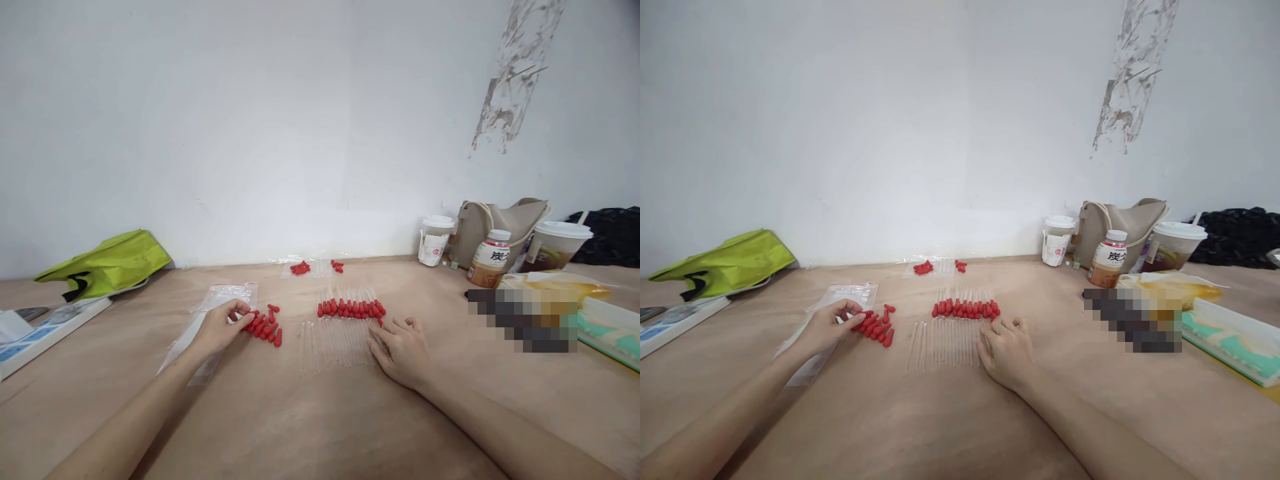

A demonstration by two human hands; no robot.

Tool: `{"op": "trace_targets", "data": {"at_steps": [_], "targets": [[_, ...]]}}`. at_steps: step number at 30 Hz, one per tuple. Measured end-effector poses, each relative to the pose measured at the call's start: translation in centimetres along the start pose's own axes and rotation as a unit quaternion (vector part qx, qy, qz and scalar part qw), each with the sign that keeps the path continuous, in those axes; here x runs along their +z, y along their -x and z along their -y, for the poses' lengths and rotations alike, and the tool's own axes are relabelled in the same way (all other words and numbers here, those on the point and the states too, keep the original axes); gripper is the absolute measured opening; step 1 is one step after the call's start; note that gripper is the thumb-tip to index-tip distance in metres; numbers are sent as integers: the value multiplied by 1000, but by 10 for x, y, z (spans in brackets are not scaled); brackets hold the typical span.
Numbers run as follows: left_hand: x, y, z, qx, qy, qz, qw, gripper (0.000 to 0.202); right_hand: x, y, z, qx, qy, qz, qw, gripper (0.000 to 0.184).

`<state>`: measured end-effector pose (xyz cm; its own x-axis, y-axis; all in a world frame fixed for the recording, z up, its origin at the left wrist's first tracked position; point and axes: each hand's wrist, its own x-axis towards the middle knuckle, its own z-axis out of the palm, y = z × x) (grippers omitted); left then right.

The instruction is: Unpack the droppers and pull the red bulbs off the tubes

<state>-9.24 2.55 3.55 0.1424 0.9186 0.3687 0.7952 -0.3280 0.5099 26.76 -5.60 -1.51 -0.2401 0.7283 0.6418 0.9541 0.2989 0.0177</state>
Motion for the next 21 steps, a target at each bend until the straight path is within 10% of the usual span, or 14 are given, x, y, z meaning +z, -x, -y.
{"op": "trace_targets", "data": {"at_steps": [13,21], "targets": [[-7,-1,-20,0,-70,-140,988,32,-7,-1,-4,0,-58,-8,998,35],[36,-8,-87,112,-126,41,985,16,-7,-2,-12,50,-70,-66,994,29]]}}
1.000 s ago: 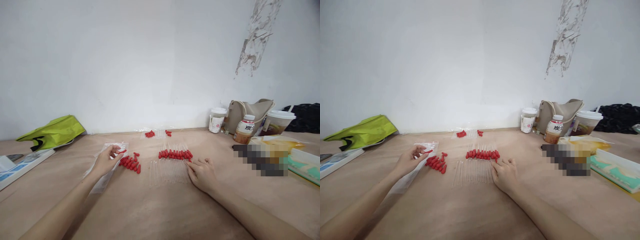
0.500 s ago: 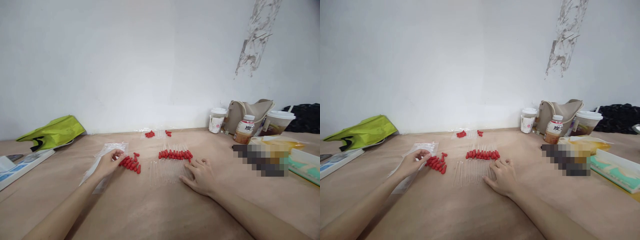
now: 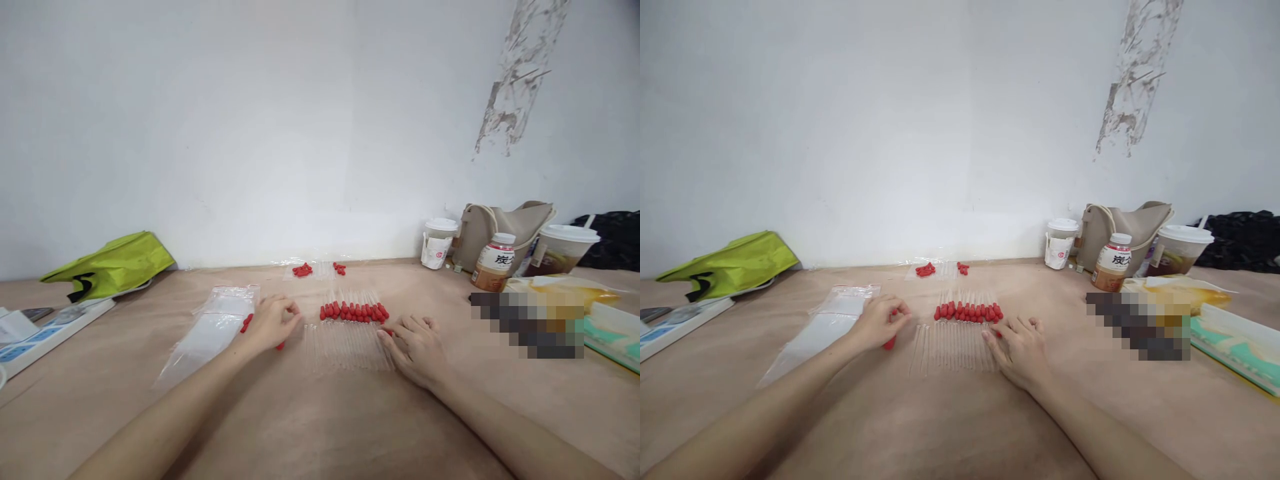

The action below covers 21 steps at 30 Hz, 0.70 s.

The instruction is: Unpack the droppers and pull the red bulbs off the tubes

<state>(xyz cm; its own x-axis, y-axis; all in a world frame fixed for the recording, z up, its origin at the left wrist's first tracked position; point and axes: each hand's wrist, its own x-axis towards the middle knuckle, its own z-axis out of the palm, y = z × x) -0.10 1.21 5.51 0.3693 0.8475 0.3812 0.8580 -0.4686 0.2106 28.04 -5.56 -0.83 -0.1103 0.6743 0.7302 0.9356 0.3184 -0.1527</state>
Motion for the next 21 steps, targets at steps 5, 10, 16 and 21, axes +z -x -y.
{"op": "trace_targets", "data": {"at_steps": [5,10,16,21], "targets": [[31,-31,-21,-19,7,58,998,15,-3,-1,-3,19,-4,1,1000,33],[51,-51,-24,-78,0,100,992,22,-6,-2,-1,12,-13,-11,1000,31],[54,-54,-25,-148,-4,115,982,25,-5,-3,0,19,-18,-15,1000,33],[44,-50,-19,-184,-21,63,981,33,-2,-1,-1,28,-19,-22,999,33]]}}
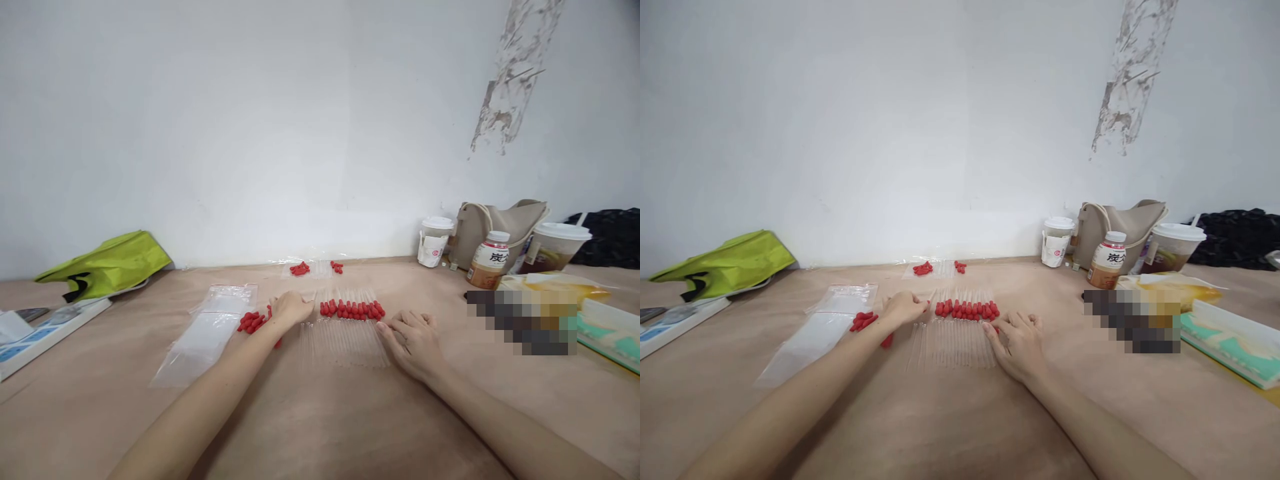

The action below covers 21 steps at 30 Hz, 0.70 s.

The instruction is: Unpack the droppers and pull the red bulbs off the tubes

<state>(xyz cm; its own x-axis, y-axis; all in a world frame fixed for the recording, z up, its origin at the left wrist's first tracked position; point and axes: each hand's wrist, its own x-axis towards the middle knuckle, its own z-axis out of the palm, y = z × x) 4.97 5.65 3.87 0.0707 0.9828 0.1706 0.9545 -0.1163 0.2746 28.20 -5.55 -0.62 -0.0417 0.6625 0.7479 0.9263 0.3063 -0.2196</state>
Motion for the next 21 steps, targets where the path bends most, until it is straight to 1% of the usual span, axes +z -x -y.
{"op": "trace_targets", "data": {"at_steps": [2,4,7,9,12,14,17,19,21], "targets": [[-7,5,4,9,2,-28,1000,34,1,0,-1,4,-3,-1,1000,33],[-15,14,7,32,7,-58,998,31,2,0,-2,6,-5,-4,1000,33],[-26,39,12,84,14,-90,992,20,3,0,-3,-8,-17,-21,1000,27],[-29,60,18,137,18,-106,985,12,3,0,-1,-38,-31,-32,998,23],[-23,89,30,277,31,-151,949,10,1,0,9,-115,-40,-23,992,32],[-13,102,39,342,48,-162,924,10,1,1,20,-175,-41,-5,984,36],[2,111,47,380,68,-173,906,9,2,3,34,-240,-51,15,969,30],[7,112,48,386,77,-175,903,9,5,4,40,-256,-57,25,965,24],[9,112,47,387,82,-172,902,8,8,5,43,-261,-58,34,963,19]]}}
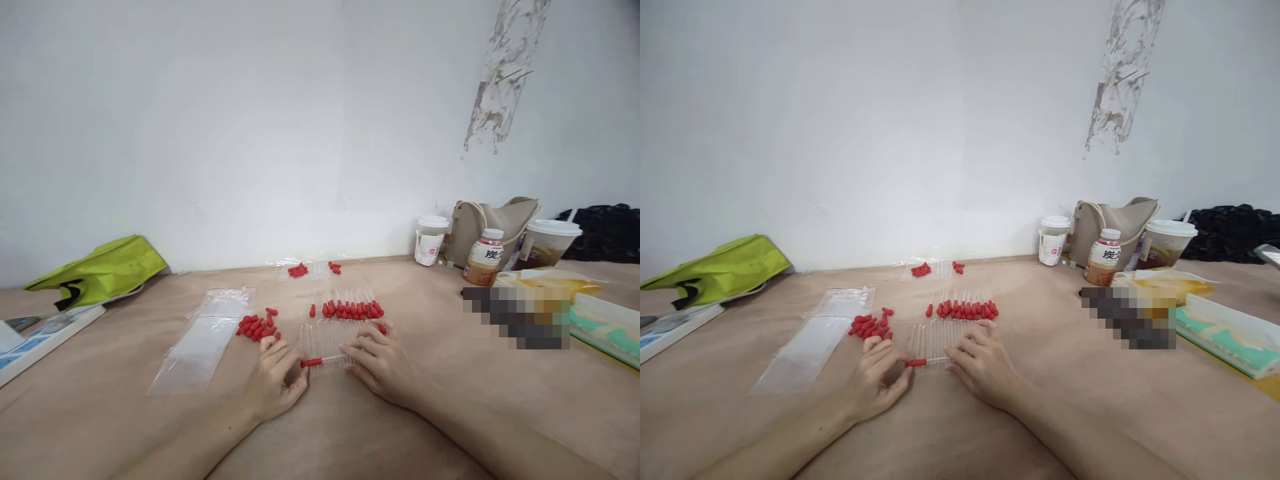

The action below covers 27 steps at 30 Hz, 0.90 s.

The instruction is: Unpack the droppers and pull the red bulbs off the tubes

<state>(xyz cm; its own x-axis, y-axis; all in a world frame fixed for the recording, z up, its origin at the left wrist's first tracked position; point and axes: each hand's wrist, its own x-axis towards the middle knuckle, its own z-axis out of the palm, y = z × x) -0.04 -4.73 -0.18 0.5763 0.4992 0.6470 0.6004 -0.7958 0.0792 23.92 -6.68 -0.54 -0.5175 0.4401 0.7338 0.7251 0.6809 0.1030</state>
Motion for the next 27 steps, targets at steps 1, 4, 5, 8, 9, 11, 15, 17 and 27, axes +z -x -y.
{"op": "trace_targets", "data": {"at_steps": [1,4,5,8,9,11,15,17,27], "targets": [[0,-1,-1,1,4,2,1000,8,2,0,1,0,0,2,1000,18],[-2,-3,-3,0,20,13,1000,8,5,-1,4,0,-5,8,1000,15],[-2,-4,-4,0,26,17,1000,9,6,-1,5,1,-8,11,1000,15],[-3,-8,-7,7,33,32,999,15,8,-1,8,8,-22,18,1000,14],[-3,-8,-7,16,31,35,999,16,8,-1,8,8,-28,17,999,14],[-3,-9,-7,33,28,42,998,13,7,0,9,2,-39,8,999,15],[-4,-6,-8,56,27,57,996,14,0,1,12,-15,-47,2,999,19],[-5,-4,-9,61,24,61,996,15,-3,1,15,-15,-46,5,999,20],[-8,10,9,38,37,27,998,16,-9,13,-3,60,-64,-4,996,25]]}}
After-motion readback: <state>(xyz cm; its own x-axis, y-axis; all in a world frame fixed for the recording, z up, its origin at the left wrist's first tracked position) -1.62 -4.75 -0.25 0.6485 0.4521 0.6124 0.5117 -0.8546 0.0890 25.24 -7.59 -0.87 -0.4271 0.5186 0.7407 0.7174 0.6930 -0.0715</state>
